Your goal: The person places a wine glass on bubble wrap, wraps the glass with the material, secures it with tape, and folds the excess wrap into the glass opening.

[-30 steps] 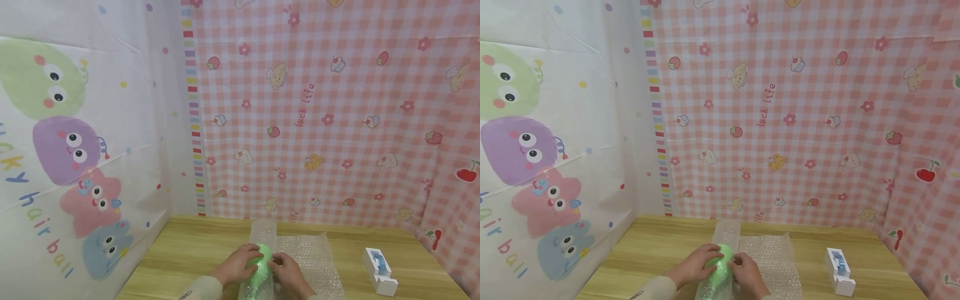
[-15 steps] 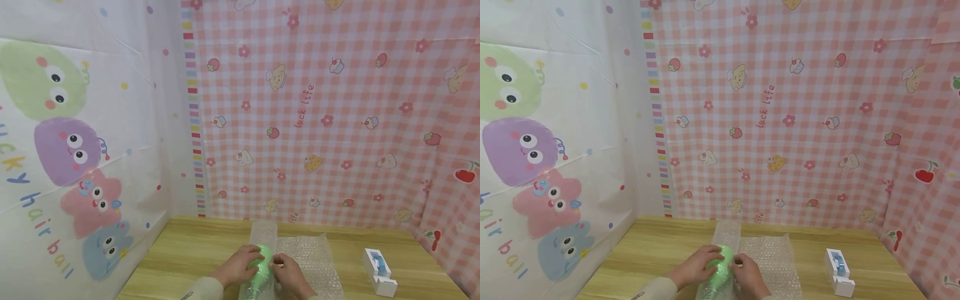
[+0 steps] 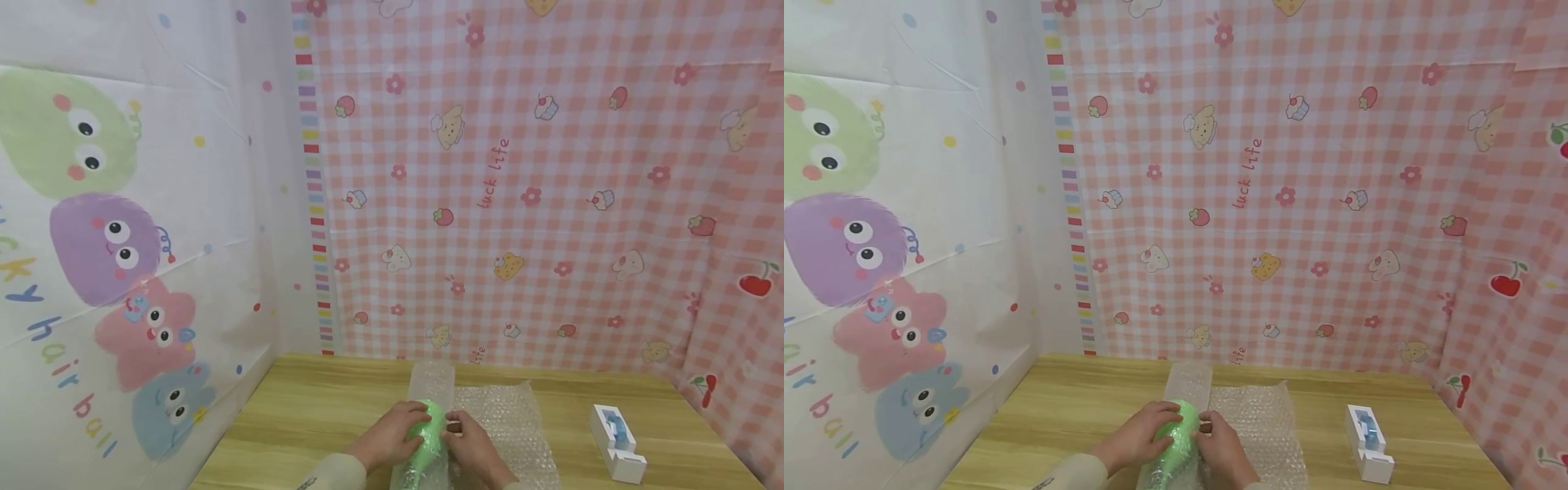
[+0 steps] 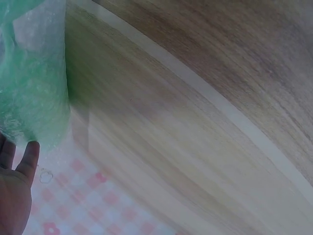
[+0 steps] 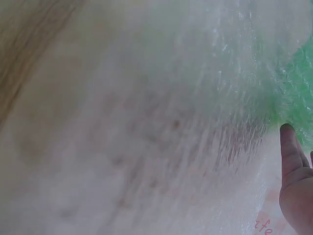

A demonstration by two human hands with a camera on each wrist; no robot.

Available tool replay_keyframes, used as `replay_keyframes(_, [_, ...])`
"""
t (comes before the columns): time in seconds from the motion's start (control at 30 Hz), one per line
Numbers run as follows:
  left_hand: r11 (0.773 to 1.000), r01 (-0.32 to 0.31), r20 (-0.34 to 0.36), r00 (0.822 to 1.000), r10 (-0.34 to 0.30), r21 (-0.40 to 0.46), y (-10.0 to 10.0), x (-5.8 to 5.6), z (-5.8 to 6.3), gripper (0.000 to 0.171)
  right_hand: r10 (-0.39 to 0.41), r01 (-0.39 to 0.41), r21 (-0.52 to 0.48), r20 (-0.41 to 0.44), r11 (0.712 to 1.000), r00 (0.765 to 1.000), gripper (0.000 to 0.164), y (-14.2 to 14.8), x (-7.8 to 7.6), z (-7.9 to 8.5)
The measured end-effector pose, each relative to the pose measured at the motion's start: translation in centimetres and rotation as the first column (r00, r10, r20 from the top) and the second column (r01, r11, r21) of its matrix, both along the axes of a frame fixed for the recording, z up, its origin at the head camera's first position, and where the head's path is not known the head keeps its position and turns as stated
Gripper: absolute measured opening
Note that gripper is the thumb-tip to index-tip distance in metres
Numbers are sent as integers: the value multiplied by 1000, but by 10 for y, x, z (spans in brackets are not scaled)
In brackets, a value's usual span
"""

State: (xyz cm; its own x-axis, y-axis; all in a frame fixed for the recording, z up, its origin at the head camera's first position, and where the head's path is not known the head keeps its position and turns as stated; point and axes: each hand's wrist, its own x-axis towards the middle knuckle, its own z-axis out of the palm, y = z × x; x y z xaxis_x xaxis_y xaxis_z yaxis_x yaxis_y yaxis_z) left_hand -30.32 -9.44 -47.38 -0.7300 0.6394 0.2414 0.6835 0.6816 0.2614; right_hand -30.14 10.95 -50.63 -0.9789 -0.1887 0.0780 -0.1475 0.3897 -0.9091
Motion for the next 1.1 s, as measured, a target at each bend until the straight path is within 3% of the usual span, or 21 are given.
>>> replay_keyframes(0.33, [1000, -5, -41, 999, 5, -8, 1, 2, 3, 32, -37, 36, 49, 13, 998, 999, 35, -3, 1, -1])
replay_keyframes(0.57, [1000, -12, 1, 1000, 12, 21, 0, 1, 1, 34, -23, 23, 18, 6, 1000, 1000, 37, -1, 1, 0])
replay_keyframes(0.9, [1000, -25, 44, 999, 25, 4, 3, -3, -2, 33, 33, -23, -103, 101, 994, 994, 35, 1, 1, -4])
replay_keyframes(1.1, [1000, -7, 35, 999, 7, -9, 5, -3, -1, 33, 40, -24, -100, 155, 995, 987, 36, 2, 1, -3])
